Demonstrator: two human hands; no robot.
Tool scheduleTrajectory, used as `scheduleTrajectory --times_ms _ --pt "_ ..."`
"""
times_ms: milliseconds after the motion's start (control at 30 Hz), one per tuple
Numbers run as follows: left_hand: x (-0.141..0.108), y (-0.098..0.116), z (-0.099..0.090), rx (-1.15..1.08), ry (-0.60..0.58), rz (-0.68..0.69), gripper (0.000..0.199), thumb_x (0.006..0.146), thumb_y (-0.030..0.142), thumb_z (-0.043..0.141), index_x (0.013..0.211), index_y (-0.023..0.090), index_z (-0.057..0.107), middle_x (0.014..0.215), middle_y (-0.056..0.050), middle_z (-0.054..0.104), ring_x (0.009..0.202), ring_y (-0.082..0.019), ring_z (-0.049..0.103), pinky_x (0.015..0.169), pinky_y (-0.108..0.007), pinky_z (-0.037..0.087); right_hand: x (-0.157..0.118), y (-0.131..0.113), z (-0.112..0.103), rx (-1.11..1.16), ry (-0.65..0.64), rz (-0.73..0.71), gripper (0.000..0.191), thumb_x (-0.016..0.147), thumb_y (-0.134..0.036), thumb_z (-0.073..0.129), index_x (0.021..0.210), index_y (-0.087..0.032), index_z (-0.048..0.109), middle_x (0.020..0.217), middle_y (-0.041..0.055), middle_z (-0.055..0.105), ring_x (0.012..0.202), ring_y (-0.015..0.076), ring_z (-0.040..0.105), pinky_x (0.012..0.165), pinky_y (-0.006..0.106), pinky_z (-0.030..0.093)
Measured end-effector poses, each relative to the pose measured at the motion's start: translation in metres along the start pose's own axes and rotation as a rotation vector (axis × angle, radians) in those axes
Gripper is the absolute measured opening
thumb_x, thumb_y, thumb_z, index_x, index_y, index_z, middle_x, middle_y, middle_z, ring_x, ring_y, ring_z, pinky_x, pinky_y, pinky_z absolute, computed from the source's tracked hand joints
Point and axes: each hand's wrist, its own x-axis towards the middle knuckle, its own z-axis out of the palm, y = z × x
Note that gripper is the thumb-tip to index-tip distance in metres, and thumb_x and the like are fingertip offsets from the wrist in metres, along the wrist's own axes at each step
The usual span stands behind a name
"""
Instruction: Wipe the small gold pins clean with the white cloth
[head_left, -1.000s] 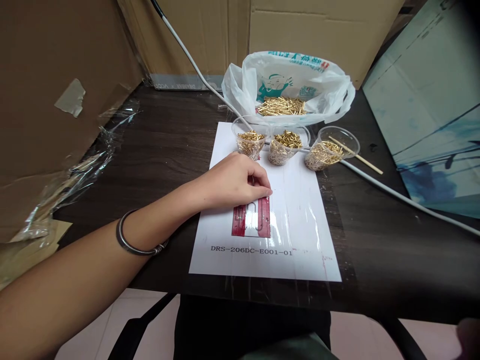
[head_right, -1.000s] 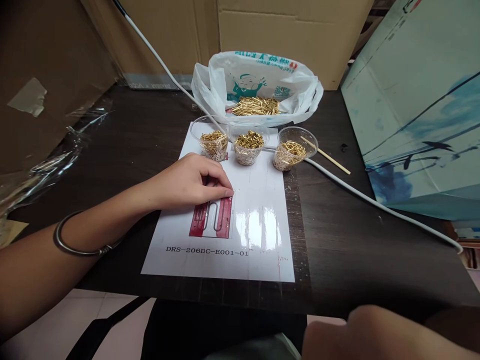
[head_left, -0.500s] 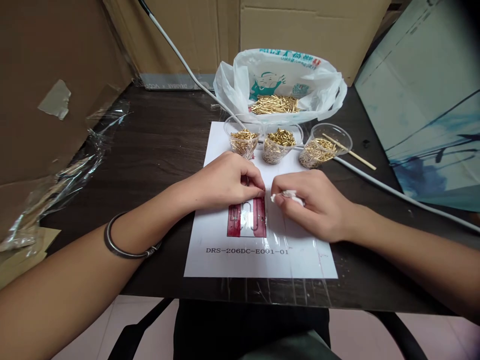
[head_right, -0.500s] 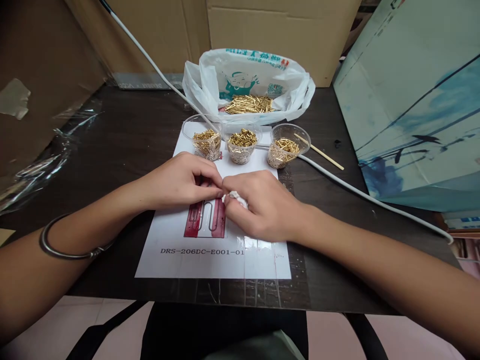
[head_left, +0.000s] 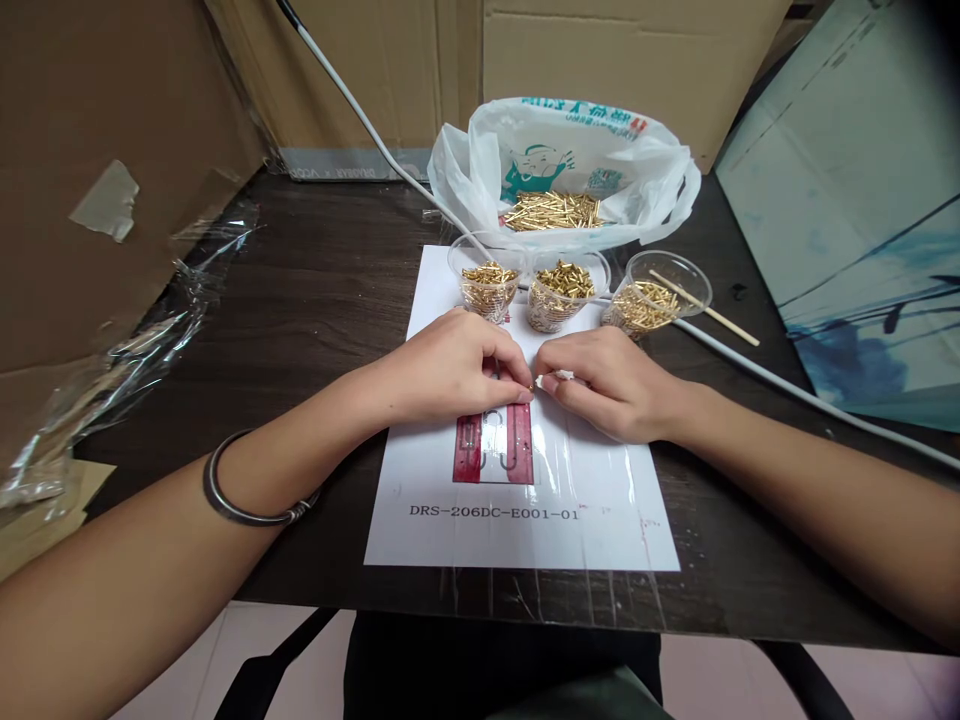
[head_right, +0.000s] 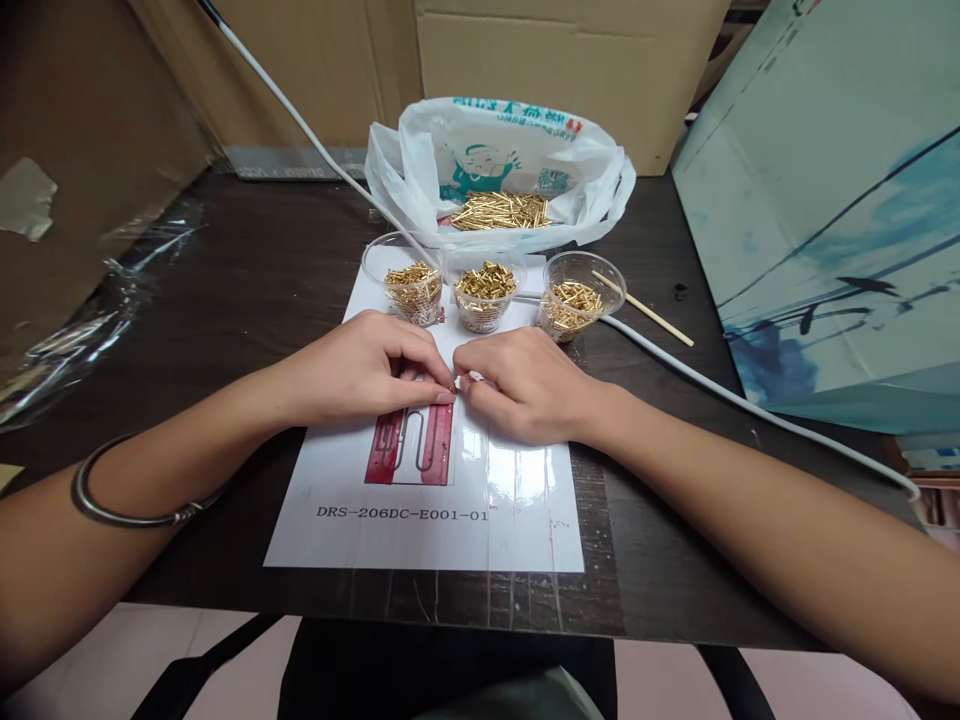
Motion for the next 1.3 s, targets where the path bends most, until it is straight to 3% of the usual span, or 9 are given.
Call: scheduleTrajectory --times_ms 467,800,1300 --pt "-0.0007 -0.0014 0.0025 -0.005 0.018 0.024 0.012 0.075 0.023 0.063 0.078 0.017 0.074 0.070 0.000 0.068 0.063 -0.009 0.055 0.060 -0.021 0.038 0.0007 -0.0026 -0.0002 -0.020 -0.023 -0.004 0.013 0.082 -0.019 0.040 0.070 -0.017 0.044 0.064 -0.0012 0.046 0.058 0.0107 0.038 0.058 0.027 0.023" --pt "-0.0026 0.0032 -0.0043 -0.013 0.005 -0.055 0.015 0.072 0.023 0.066 0.082 0.018 0.075 0.066 0.001 0.067 0.058 -0.008 0.054 0.054 -0.019 0.038 0.0008 -0.0026 0.0014 -0.035 -0.010 0.001 0.015 0.083 -0.021 0.038 0.069 -0.017 0.043 0.064 -0.0010 0.046 0.058 0.0105 0.038 0.057 0.027 0.024" --pt "-0.0017 0.0004 -0.0010 -0.017 0.023 0.011 0.012 0.076 0.021 0.063 0.077 0.017 0.074 0.075 -0.001 0.071 0.069 -0.011 0.060 0.063 -0.022 0.042 0.0003 -0.0045 0.0003 -0.067 -0.040 0.021 0.015 0.084 -0.021 0.038 0.072 -0.017 0.045 0.066 0.0004 0.048 0.060 0.0120 0.041 0.058 0.028 0.024"
